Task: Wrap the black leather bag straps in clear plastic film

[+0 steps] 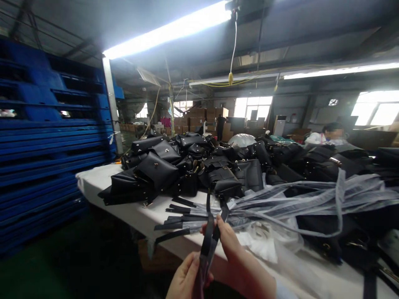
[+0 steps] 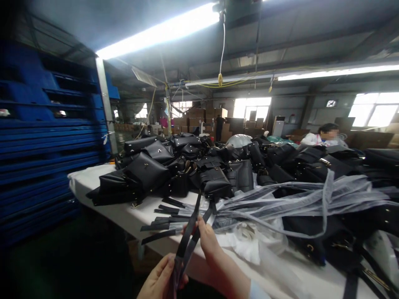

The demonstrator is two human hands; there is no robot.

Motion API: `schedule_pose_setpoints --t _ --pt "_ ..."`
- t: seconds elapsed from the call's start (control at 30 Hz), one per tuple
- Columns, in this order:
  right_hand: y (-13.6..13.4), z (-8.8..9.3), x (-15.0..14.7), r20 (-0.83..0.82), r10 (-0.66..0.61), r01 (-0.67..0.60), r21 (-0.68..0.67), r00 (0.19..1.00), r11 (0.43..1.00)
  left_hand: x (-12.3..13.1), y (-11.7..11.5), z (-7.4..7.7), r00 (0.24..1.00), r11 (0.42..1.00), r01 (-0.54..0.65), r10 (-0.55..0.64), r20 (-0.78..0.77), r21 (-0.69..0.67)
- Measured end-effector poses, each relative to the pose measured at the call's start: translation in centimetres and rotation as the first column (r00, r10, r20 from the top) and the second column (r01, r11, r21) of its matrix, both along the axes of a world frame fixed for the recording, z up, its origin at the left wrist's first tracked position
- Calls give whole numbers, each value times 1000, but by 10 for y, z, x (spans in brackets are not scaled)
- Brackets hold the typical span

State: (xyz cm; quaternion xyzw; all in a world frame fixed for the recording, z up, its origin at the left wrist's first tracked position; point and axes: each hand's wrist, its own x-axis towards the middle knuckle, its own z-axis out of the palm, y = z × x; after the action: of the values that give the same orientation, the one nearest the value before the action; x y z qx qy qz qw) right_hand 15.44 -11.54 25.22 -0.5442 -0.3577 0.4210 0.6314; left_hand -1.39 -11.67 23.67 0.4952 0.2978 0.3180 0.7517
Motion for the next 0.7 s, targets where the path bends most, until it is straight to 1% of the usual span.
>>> schedule_pose_setpoints --t 0.1,0.17,0.2,0.3,0.4,0.47,0.53,0.6,0.63,0.7 --pt "-6 8 2 6 25 -25 -17 1000 1000 -3 -4 11 985 983 172 -170 38 -58" --pt "-11 10 1 24 43 -43 -12 999 999 -5 -4 14 970 968 242 -239 53 -69" --pt "-13 11 0 33 43 -43 -14 999 999 -5 -4 14 965 964 258 -254 62 -67" --pt "-20 12 -6 59 22 -20 -32 998 999 -3 -4 12 971 971 229 -222 85 -75" --pt "-27 7 -18 56 10 -7 -55 998 998 3 -6 9 990 987 135 -130 61 -92" --pt "-30 -1 -27 24 52 -50 -63 998 997 6 -5 3 998 996 57 -55 26 -66" --pt "-31 -9 -34 -25 104 -105 -53 994 993 9 -3 -4 1000 1000 19 -18 10 -20" --pt "-32 -10 -36 -85 128 -131 -41 988 990 11 0 -11 999 999 36 -36 31 0" --pt "-31 -6 -34 -95 122 -126 -42 988 991 12 1 -13 997 998 65 -64 52 -7" --pt "-30 11 -29 -31 96 -98 -47 995 994 15 2 -11 986 990 135 -129 102 -50"
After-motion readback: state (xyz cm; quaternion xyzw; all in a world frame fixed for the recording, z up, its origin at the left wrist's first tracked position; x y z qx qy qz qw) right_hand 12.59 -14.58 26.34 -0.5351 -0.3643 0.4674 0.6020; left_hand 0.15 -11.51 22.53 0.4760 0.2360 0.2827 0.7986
